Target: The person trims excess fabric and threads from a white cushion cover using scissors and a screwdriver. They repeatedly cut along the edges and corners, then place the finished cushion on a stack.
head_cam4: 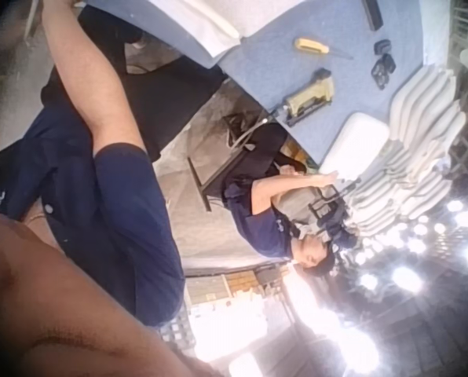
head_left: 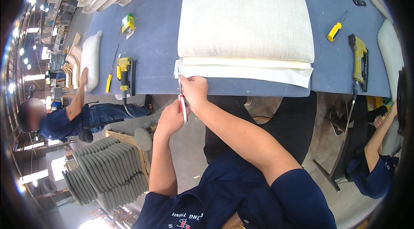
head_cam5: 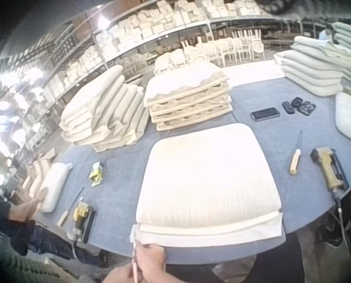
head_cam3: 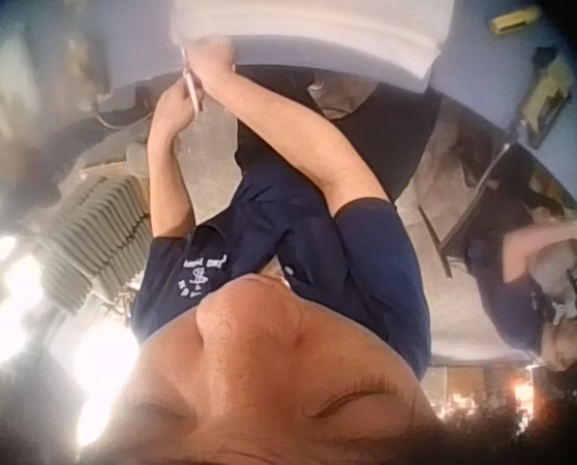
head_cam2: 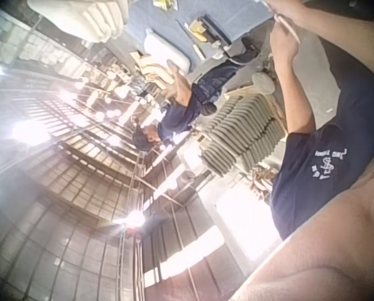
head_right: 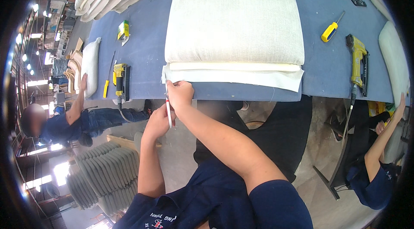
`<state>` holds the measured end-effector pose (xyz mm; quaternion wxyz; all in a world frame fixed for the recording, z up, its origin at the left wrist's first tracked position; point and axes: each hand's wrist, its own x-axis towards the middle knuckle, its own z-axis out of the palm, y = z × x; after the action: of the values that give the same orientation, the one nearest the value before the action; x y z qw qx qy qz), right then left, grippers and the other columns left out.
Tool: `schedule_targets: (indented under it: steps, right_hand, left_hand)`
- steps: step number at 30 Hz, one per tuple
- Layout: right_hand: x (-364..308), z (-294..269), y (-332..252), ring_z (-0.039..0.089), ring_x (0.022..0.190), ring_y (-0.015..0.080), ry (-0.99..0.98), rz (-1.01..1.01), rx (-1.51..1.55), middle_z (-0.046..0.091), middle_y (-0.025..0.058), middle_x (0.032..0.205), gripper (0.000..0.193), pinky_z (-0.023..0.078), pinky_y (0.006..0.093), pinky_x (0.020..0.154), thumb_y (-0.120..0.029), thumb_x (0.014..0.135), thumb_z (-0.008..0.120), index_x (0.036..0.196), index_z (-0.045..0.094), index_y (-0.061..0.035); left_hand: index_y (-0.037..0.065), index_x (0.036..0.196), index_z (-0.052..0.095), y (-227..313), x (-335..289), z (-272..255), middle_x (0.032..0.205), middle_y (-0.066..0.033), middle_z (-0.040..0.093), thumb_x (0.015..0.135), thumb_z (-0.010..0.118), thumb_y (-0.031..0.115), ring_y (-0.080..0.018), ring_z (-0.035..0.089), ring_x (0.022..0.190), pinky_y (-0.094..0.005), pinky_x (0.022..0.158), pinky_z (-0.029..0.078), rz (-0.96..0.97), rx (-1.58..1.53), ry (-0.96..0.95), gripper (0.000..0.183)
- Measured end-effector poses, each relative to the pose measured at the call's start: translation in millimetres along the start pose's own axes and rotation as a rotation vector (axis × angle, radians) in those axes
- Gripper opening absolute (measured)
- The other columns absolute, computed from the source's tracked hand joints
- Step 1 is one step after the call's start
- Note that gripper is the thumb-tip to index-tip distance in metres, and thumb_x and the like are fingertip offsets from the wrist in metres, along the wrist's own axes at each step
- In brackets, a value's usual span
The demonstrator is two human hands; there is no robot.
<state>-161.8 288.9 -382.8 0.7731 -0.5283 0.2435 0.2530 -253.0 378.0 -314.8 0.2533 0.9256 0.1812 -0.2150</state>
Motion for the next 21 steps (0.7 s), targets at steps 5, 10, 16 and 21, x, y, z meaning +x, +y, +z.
schedule_targets:
  steps: [5, 10, 16, 21]
  right_hand:
    - [-5.5, -1.1, -4.5, 0.061, 0.059, 0.0113, 0.030, -0.027, -0.051, 0.069, 0.0055, 0.070, 0.031, 0.050, 0.0324, 0.056, -0.021, 0.101, 0.080, 0.086, 0.072, 0.0054]
    - [-4.0, -2.4, -3.1, 0.062, 0.060, 0.0116, 0.020, -0.036, -0.061, 0.070, 0.0060, 0.071, 0.031, 0.052, 0.0330, 0.058, -0.021, 0.101, 0.079, 0.088, 0.072, 0.0060]
    - [-4.6, -1.0, -1.3, 0.065, 0.063, 0.0121, 0.019, -0.032, -0.053, 0.071, 0.0066, 0.074, 0.030, 0.053, 0.0330, 0.060, -0.020, 0.101, 0.079, 0.089, 0.073, 0.0069]
    - [3.8, -0.7, 6.1, 0.075, 0.070, 0.0227, 0.051, -0.057, -0.081, 0.077, 0.0141, 0.078, 0.032, 0.059, 0.0386, 0.070, -0.025, 0.097, 0.080, 0.089, 0.076, 0.0061]
  left_hand:
    - [-0.001, 0.108, 0.069, 4.6, 8.6, -6.3, 0.082, -0.0124, 0.076, 0.095, 0.066, 0.032, -0.0269, 0.075, 0.077, -0.0391, 0.079, 0.056, -0.010, -0.001, -0.013, 0.035]
    - [0.000, 0.106, 0.068, 17.6, 6.4, -13.6, 0.080, -0.0122, 0.075, 0.096, 0.064, 0.032, -0.0267, 0.075, 0.077, -0.0396, 0.077, 0.056, -0.015, -0.011, -0.053, 0.033]
    - [0.000, 0.106, 0.068, 4.6, 11.9, -10.3, 0.081, -0.0125, 0.076, 0.097, 0.062, 0.033, -0.0268, 0.076, 0.077, -0.0398, 0.078, 0.057, 0.020, 0.001, -0.044, 0.034]
    - [-0.001, 0.110, 0.069, 19.8, 17.5, -18.3, 0.082, -0.0120, 0.076, 0.100, 0.062, 0.039, -0.0249, 0.076, 0.080, -0.0395, 0.078, 0.057, -0.025, 0.013, -0.050, 0.042]
